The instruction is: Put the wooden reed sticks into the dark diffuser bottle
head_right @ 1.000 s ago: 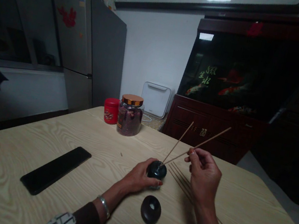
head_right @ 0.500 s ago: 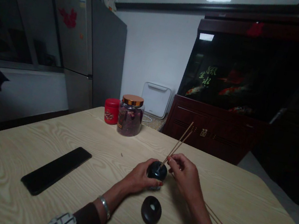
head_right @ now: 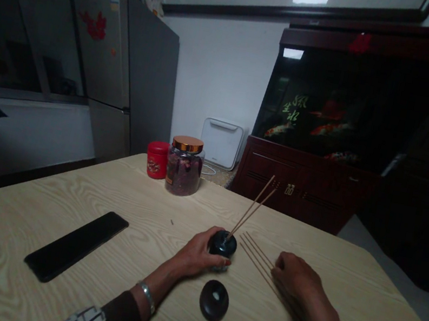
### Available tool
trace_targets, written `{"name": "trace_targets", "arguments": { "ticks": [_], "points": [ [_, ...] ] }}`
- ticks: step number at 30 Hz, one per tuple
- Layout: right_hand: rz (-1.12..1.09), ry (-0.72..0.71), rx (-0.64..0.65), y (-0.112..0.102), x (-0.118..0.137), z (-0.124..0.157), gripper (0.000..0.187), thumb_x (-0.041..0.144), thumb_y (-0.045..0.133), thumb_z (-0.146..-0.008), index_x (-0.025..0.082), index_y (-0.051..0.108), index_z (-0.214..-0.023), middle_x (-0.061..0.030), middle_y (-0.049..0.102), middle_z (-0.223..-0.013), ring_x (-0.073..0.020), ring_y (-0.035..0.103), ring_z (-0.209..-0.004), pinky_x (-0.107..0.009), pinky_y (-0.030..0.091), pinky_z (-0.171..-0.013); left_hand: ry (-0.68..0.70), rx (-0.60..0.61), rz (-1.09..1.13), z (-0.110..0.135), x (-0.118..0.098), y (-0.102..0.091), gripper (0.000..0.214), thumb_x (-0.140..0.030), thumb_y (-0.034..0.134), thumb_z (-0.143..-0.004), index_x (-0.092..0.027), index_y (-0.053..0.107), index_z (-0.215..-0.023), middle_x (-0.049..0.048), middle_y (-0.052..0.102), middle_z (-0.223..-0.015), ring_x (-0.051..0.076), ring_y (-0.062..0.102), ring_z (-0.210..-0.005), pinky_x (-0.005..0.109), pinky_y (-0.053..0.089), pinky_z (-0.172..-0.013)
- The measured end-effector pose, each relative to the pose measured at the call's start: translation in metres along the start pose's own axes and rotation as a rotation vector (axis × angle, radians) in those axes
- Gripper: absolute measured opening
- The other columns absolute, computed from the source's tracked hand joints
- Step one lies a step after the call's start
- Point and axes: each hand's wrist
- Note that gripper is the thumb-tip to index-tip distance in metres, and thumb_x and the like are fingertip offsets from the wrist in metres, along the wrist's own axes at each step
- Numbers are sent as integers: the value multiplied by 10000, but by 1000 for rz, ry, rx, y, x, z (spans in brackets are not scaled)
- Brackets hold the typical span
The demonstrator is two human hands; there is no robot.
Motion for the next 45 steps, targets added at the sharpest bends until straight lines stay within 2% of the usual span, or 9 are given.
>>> {"name": "trace_targets", "arguments": {
  "ticks": [16, 26, 31, 35, 38, 41, 43, 45],
  "points": [
    [-22, -39, 50, 13, -5, -5, 94, 193, 543, -771, 200, 630, -736, -68, 704, -848, -193, 623, -794, -269, 393, -691, -5, -2, -4, 0, -3, 0, 603, -345, 848, -632, -196, 607, -1165, 42, 681, -1023, 212, 616, -942, 283, 470, -817],
    [-88, -41, 46, 9, 4, 0, 83, 152, 591, -699, 208, 642, -732, -49, 703, -808, -182, 614, -751, -250, 395, -651, 11, 1, -17, 1, -6, -1, 597, -357, 845, -635, -180, 611, -1155, 45, 689, -1012, 211, 617, -929, 282, 469, -821],
    [-243, -137, 36, -5, 9, 4, 57, 228, 585, -698, 192, 616, -667, -34, 649, -704, -177, 566, -691, -267, 401, -626, 9, -3, -9, 1, -5, -1, 605, -357, 848, -631, -180, 610, -1159, 50, 686, -1024, 216, 617, -939, 287, 471, -819],
    [-641, -231, -112, -39, 26, 15, 175, 358, 611, -747, 184, 623, -734, -5, 573, -656, -143, 498, -612, -261, 391, -563, 13, -7, -4, 1, -5, -1, 604, -354, 847, -630, -177, 612, -1158, 51, 682, -1019, 217, 614, -939, 294, 473, -824],
    [-1075, -182, -312, -61, 49, 27, 218, 391, 679, -726, 199, 627, -816, -3, 584, -707, -129, 514, -604, -244, 401, -529, 5, 0, 13, 1, -6, -1, 597, -334, 845, -631, -180, 611, -1158, 43, 682, -1010, 209, 614, -927, 289, 475, -821],
    [-1429, -135, -480, -70, 74, 34, 248, 363, 749, -668, 216, 615, -816, -11, 615, -791, -127, 561, -641, -237, 440, -544, 5, -3, -4, 1, -6, -1, 610, -340, 849, -625, -180, 613, -1165, 43, 682, -1009, 210, 612, -931, 293, 474, -831],
    [-1511, -146, -564, -69, 88, 37, 247, 348, 768, -660, 215, 612, -798, -3, 606, -787, -117, 560, -643, -220, 432, -531, 10, -11, -10, 1, -6, -1, 621, -343, 852, -622, -179, 614, -1172, 46, 682, -1015, 214, 611, -938, 298, 473, -845],
    [-1466, -164, -646, -65, 98, 38, 242, 356, 769, -680, 208, 617, -795, 2, 594, -759, -113, 546, -634, -211, 416, -515, 13, -14, -8, 1, -6, -1, 628, -342, 855, -619, -179, 616, -1175, 47, 683, -1020, 214, 611, -937, 300, 473, -855]
  ]
}}
Point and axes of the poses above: each hand's wrist, its own z-axis away from the middle knuckle, its own y-axis out of the palm, x = y × z
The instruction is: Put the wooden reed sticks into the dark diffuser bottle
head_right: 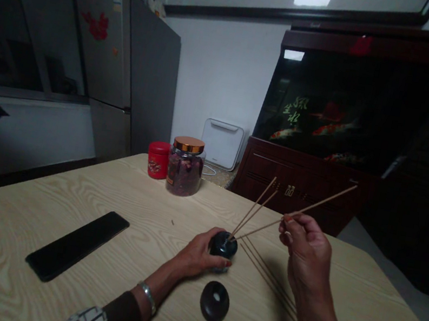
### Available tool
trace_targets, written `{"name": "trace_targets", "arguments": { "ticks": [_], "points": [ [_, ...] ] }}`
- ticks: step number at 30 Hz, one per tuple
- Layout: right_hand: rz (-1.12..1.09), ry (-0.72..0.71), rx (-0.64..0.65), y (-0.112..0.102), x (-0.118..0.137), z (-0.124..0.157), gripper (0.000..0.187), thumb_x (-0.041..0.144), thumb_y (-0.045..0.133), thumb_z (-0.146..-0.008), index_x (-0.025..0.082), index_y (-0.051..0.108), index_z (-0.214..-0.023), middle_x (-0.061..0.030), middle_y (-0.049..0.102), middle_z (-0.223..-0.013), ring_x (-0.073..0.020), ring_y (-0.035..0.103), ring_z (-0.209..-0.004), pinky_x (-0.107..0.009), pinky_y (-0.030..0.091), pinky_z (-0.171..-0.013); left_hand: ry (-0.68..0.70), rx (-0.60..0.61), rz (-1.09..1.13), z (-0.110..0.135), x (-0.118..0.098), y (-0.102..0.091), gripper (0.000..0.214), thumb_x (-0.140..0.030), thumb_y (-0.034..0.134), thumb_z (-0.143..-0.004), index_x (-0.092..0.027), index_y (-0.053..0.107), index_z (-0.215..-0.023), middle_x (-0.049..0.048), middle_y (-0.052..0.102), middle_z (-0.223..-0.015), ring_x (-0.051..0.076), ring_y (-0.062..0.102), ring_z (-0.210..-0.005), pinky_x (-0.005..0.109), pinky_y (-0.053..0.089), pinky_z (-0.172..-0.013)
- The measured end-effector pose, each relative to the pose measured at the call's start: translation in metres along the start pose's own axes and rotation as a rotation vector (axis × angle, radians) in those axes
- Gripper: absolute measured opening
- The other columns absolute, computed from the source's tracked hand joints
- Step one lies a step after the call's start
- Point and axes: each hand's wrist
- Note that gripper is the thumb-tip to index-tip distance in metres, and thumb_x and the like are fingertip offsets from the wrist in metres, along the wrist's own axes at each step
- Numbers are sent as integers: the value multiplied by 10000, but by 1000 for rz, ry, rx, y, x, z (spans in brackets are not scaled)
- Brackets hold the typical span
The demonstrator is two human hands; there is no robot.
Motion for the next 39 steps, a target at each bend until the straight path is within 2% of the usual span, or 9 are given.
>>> {"name": "trace_targets", "arguments": {
  "ticks": [4, 8, 18, 21, 24, 27, 30, 34, 39],
  "points": [
    [167, -115, -45, 10, -2, 8, 248, 386, 755, -724, 200, 631, -830, -8, 603, -765, -124, 542, -652, -219, 417, -523, -14, -2, -8, -1, 1, 0, 621, -351, 854, -617, -182, 621, -1167, 49, 686, -1005, 214, 614, -917, 305, 477, -848],
    [268, -156, 10, 18, -6, 15, 230, 390, 726, -754, 202, 623, -837, -18, 615, -793, -130, 542, -662, -232, 431, -544, -22, -10, -15, -1, 1, 1, 626, -360, 857, -605, -179, 620, -1156, 51, 685, -999, 218, 614, -919, 302, 477, -830],
    [469, -64, 425, 33, -34, 25, 262, 449, 643, -810, 190, 606, -829, -19, 629, -759, -155, 574, -678, -270, 464, -614, -9, -2, -21, 0, 0, -1, 625, -367, 844, -619, -179, 613, -1168, 57, 679, -1020, 227, 606, -944, 303, 471, -833],
    [540, -8, 502, 23, -28, 18, 313, 504, 594, -830, 192, 610, -834, -14, 615, -722, -155, 563, -641, -263, 440, -572, -3, 4, -5, 0, 2, 0, 624, -374, 843, -627, -184, 611, -1173, 55, 677, -1025, 224, 608, -942, 305, 474, -829],
    [693, -16, 565, -4, -27, 1, 308, 492, 515, -862, 199, 603, -826, -24, 624, -723, -166, 575, -645, -274, 431, -582, -5, 5, 12, 0, 4, 1, 632, -382, 849, -620, -180, 611, -1170, 58, 677, -1019, 223, 612, -930, 307, 481, -818],
    [1072, -58, 636, -37, -39, -15, 198, 366, 505, -846, 210, 596, -764, -43, 658, -744, -184, 591, -683, -295, 409, -629, -13, -3, 1, -1, 5, 1, 632, -376, 855, -613, -188, 613, -1166, 55, 678, -1020, 224, 613, -934, 310, 483, -820],
    [1453, 38, 665, -57, -58, -18, 136, 259, 512, -800, 211, 616, -728, -74, 698, -790, -208, 612, -720, -305, 362, -616, -19, -2, -14, -1, 4, 0, 637, -374, 856, -613, -196, 610, -1173, 50, 680, -1026, 225, 614, -942, 305, 482, -818],
    [1663, 100, 694, -59, -74, -9, 193, 225, 472, -807, 194, 662, -822, -138, 721, -942, -264, 655, -845, -314, 352, -618, -9, 8, -4, 0, 2, 0, 629, -371, 851, -620, -179, 610, -1169, 55, 685, -1026, 224, 616, -946, 299, 480, -827],
    [1734, 93, 707, -55, -79, -7, 232, 240, 455, -820, 187, 676, -873, -169, 720, -986, -304, 672, -878, -329, 354, -618, -16, 9, 6, 0, 3, 0, 640, -371, 855, -616, -182, 607, -1175, 54, 679, -1025, 224, 614, -945, 294, 482, -812]
  ]
}}
Point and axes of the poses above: each hand's wrist, its own z-axis away from the middle knuckle, its own y-axis out of the palm, x = y × z
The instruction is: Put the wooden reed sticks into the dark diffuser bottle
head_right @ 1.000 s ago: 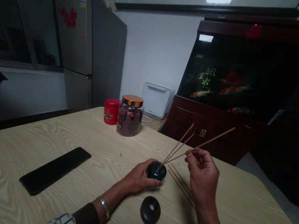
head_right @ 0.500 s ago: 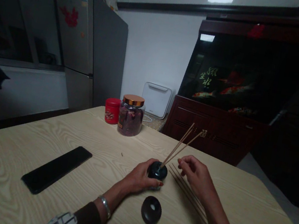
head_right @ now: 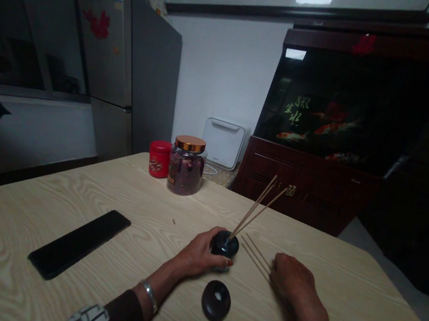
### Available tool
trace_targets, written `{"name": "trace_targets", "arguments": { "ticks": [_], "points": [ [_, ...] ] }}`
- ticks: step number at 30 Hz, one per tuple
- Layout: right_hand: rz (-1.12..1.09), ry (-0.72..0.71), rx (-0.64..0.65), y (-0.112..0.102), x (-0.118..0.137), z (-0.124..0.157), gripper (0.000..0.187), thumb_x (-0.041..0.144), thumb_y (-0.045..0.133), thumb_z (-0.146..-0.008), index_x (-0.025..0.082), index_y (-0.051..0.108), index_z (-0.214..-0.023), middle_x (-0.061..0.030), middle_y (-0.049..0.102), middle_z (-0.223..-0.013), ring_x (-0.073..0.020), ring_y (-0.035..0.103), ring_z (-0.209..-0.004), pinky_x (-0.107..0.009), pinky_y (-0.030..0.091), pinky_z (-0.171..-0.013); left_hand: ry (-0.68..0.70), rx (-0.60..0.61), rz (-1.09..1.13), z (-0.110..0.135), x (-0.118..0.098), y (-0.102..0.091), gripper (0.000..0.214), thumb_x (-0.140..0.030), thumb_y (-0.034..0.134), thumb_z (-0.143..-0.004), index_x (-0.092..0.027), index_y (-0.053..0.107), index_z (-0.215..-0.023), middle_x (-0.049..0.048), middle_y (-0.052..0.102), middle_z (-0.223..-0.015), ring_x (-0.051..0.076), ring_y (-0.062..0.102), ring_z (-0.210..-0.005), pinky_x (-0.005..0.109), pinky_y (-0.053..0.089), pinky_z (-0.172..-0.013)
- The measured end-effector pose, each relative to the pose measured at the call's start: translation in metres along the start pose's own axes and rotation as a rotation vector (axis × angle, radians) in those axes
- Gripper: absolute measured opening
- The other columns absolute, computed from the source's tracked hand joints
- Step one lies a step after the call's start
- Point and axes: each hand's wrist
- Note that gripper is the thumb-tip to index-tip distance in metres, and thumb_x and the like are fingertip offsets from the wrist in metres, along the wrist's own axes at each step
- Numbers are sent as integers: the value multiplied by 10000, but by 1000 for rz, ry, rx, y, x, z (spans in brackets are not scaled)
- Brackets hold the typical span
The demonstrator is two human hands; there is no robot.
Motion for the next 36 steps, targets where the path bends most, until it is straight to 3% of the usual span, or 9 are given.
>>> {"name": "trace_targets", "arguments": {
  "ticks": [7, 12, 15, 18, 21, 23, 28, 36],
  "points": [
    [-1, -7, -28, 0, 3, 0, 194, 255, 485, -803, 191, 666, -835, -155, 722, -958, -296, 671, -878, -325, 353, -621, 0, 4, 6, 0, -1, 0, 632, -356, 853, -619, -183, 607, -1175, 49, 679, -1024, 220, 614, -943, 291, 481, -813],
    [-188, -3, -216, -20, -6, 3, 132, 291, 522, -795, 219, 624, -755, -83, 720, -804, -231, 655, -724, -303, 351, -579, 15, 1, -9, 0, 0, 0, 616, -365, 847, -627, -177, 613, -1164, 52, 680, -1015, 218, 613, -931, 297, 479, -817],
    [-484, -43, -483, -42, -12, 7, 138, 330, 563, -777, 227, 645, -820, -48, 715, -769, -207, 656, -694, -300, 420, -616, 14, 6, 2, -1, 2, 0, 619, -367, 849, -628, -178, 609, -1166, 52, 678, -1011, 220, 612, -932, 297, 480, -813],
    [-952, -6, -676, -65, -7, 17, 317, 424, 657, -730, 214, 681, -966, -56, 715, -808, -197, 649, -685, -290, 462, -591, 13, 0, 2, -1, 4, 1, 619, -375, 851, -627, -181, 610, -1162, 51, 676, -1017, 222, 610, -938, 294, 479, -807],
    [-1475, -29, -635, -82, 14, 28, 382, 431, 779, -639, 210, 701, -941, -44, 699, -840, -147, 620, -667, -214, 438, -501, 11, -1, -5, -1, 4, 1, 616, -373, 853, -624, -186, 610, -1159, 44, 676, -1019, 216, 611, -935, 285, 475, -805],
    [-1675, -69, -598, -88, 30, 34, 356, 394, 827, -604, 206, 705, -881, -33, 690, -853, -124, 620, -685, -173, 430, -486, 12, -2, -15, -1, 3, 1, 615, -368, 853, -623, -190, 611, -1159, 40, 678, -1017, 213, 611, -936, 281, 471, -810],
    [-1645, -127, -687, -87, 59, 37, 283, 382, 817, -681, 198, 698, -860, -44, 697, -860, -148, 663, -741, -183, 479, -517, 11, -4, -19, -1, 1, 1, 612, -364, 851, -628, -194, 611, -1165, 34, 680, -1009, 207, 612, -925, 277, 468, -807],
    [-1485, -193, -768, -85, 66, 42, 250, 394, 763, -765, 192, 691, -893, -47, 692, -867, -169, 676, -754, -220, 509, -532, 4, -3, 0, -1, 2, 1, 622, -371, 856, -620, -195, 613, -1164, 39, 680, -1020, 215, 615, -944, 274, 470, -800]
  ]
}}
Point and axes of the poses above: each hand's wrist, its own z-axis away from the middle knuckle, its own y-axis out of the palm, x = y × z
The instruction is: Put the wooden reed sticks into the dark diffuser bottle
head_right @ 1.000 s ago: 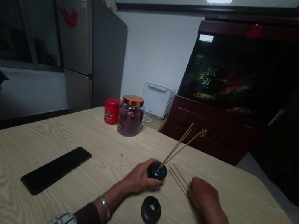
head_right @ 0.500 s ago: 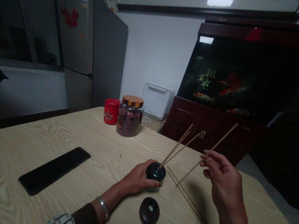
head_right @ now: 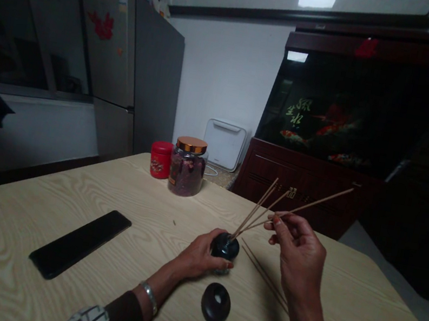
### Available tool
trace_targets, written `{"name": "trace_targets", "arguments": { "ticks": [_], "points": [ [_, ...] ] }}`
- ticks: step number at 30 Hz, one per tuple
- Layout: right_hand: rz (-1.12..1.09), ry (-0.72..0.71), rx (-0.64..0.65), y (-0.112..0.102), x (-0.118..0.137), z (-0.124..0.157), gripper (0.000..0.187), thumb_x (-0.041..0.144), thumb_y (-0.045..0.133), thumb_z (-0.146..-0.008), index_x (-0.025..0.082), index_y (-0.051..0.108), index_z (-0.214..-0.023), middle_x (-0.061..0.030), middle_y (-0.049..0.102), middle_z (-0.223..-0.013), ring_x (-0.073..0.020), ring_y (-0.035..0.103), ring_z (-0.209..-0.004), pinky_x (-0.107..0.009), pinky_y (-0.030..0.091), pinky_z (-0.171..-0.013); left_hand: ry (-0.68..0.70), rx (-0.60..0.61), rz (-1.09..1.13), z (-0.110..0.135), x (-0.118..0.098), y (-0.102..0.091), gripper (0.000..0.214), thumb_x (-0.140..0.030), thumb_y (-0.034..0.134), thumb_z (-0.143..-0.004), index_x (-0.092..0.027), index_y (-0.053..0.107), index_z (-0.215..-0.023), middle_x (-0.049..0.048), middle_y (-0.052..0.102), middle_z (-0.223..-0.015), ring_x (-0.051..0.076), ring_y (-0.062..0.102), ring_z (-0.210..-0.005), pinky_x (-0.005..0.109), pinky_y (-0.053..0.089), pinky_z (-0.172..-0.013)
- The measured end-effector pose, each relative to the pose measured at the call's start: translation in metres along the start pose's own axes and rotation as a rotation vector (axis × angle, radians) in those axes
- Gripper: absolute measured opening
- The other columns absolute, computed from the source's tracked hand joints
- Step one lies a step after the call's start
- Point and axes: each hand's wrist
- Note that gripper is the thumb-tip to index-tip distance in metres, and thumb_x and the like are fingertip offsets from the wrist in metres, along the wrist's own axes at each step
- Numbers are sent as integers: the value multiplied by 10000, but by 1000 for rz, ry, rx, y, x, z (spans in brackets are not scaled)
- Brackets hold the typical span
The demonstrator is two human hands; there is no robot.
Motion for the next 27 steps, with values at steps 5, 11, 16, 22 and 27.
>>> {"name": "trace_targets", "arguments": {
  "ticks": [5, 11, 16, 22, 27],
  "points": [
    [53, -57, 11, 2, 4, 2, 225, 384, 741, -790, 197, 685, -903, -42, 685, -864, -165, 665, -746, -228, 515, -539, -8, -5, -13, 0, 1, 0, 639, -377, 862, -608, -195, 610, -1167, 41, 683, -1016, 215, 617, -938, 279, 471, -805],
    [82, -13, 161, 12, -7, 7, 218, 396, 699, -819, 196, 664, -898, -41, 671, -873, -171, 654, -743, -248, 517, -554, 5, 3, -21, 1, -2, -1, 612, -384, 847, -632, -206, 608, -1167, 35, 681, -1022, 213, 616, -938, 277, 468, -798],
    [211, 65, 332, 21, -29, 14, 260, 440, 657, -836, 186, 652, -893, -35, 658, -811, -155, 611, -665, -269, 499, -572, 17, -8, -53, 1, -5, -1, 618, -367, 845, -631, -199, 606, -1176, 43, 681, -1042, 222, 615, -963, 288, 463, -833],
    [300, 129, 527, -7, -34, -5, 319, 482, 600, -847, 176, 647, -926, -46, 668, -791, -168, 621, -648, -273, 490, -550, 2, 1, -48, 1, -6, -1, 602, -358, 843, -633, -197, 611, -1165, 43, 683, -1031, 218, 618, -951, 287, 468, -826],
    [893, 82, 668, -55, -60, -22, 169, 304, 542, -823, 199, 644, -740, -37, 674, -712, -187, 619, -666, -284, 426, -591, -19, -3, -43, 1, -6, -1, 642, -381, 855, -616, -186, 609, -1176, 57, 685, -1027, 228, 620, -954, 296, 473, -830]
  ]
}}
Point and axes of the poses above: each hand's wrist, its own z-axis away from the middle knuckle, its own y-axis out of the palm, x = y × z
